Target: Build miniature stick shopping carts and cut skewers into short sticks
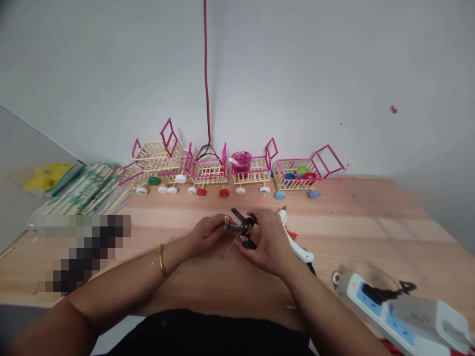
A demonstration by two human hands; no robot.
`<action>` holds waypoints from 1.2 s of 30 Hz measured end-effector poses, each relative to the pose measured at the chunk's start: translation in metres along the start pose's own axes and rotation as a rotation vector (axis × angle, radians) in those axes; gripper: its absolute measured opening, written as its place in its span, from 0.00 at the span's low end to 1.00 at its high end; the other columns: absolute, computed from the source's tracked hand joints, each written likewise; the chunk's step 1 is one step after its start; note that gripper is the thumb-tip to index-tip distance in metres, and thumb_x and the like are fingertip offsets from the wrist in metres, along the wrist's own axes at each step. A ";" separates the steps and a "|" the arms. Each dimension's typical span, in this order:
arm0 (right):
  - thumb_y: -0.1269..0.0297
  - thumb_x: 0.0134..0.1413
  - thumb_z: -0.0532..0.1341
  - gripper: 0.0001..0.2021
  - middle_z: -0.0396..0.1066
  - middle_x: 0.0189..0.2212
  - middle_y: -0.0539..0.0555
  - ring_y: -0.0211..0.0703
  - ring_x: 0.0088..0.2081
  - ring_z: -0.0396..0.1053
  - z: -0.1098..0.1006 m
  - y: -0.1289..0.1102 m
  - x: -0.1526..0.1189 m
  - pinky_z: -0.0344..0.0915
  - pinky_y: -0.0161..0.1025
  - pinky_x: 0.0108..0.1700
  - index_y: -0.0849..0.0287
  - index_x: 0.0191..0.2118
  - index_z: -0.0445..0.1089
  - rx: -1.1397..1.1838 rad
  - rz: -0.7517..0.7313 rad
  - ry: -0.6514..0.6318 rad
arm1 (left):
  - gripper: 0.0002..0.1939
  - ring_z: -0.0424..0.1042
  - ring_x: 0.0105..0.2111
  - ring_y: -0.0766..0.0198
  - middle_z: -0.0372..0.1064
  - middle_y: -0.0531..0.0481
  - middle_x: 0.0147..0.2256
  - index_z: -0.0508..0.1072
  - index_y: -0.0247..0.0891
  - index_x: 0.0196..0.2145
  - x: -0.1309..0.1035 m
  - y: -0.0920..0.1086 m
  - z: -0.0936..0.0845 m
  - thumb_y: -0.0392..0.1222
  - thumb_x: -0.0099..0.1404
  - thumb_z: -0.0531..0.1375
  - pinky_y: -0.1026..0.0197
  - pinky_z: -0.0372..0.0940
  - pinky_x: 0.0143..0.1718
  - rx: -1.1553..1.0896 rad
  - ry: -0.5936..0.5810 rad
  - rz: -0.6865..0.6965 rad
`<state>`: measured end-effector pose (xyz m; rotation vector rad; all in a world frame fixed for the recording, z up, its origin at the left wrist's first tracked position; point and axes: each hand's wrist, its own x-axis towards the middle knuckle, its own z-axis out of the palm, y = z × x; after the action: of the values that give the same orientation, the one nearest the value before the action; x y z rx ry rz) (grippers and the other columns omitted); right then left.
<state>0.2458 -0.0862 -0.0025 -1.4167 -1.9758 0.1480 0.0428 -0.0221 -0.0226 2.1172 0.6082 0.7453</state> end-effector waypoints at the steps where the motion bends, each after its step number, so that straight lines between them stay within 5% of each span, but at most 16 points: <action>1: 0.60 0.46 0.65 0.27 0.66 0.44 0.60 0.55 0.46 0.65 -0.001 -0.001 0.000 0.64 0.53 0.47 0.57 0.51 0.58 0.009 -0.010 0.001 | 0.12 0.73 0.38 0.64 0.74 0.47 0.39 0.69 0.37 0.42 0.000 0.000 0.000 0.40 0.71 0.47 0.62 0.66 0.42 0.012 0.002 0.020; 12: 0.64 0.44 0.64 0.42 0.64 0.37 0.56 0.51 0.39 0.61 -0.008 -0.009 0.000 0.60 0.51 0.43 0.58 0.65 0.46 0.009 -0.310 -0.055 | 0.15 0.74 0.39 0.64 0.74 0.45 0.40 0.67 0.35 0.47 0.002 -0.008 -0.004 0.28 0.64 0.51 0.61 0.69 0.40 0.256 0.184 0.184; 30: 0.62 0.44 0.65 0.39 0.65 0.38 0.57 0.52 0.40 0.61 -0.006 -0.008 0.002 0.59 0.51 0.43 0.55 0.63 0.52 -0.067 -0.254 -0.129 | 0.15 0.75 0.37 0.64 0.74 0.46 0.38 0.67 0.35 0.47 0.001 -0.014 0.001 0.30 0.62 0.53 0.63 0.69 0.38 0.358 0.128 0.142; 36: 0.65 0.48 0.63 0.25 0.64 0.41 0.56 0.49 0.42 0.64 -0.009 -0.012 0.000 0.63 0.48 0.45 0.55 0.53 0.58 0.156 -0.099 -0.030 | 0.12 0.73 0.37 0.62 0.74 0.44 0.37 0.68 0.33 0.46 0.003 -0.008 0.000 0.31 0.63 0.54 0.61 0.68 0.38 0.543 0.044 0.180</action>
<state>0.2420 -0.0940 0.0098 -1.2219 -2.0080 0.2742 0.0440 -0.0160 -0.0280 2.6881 0.7095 0.7893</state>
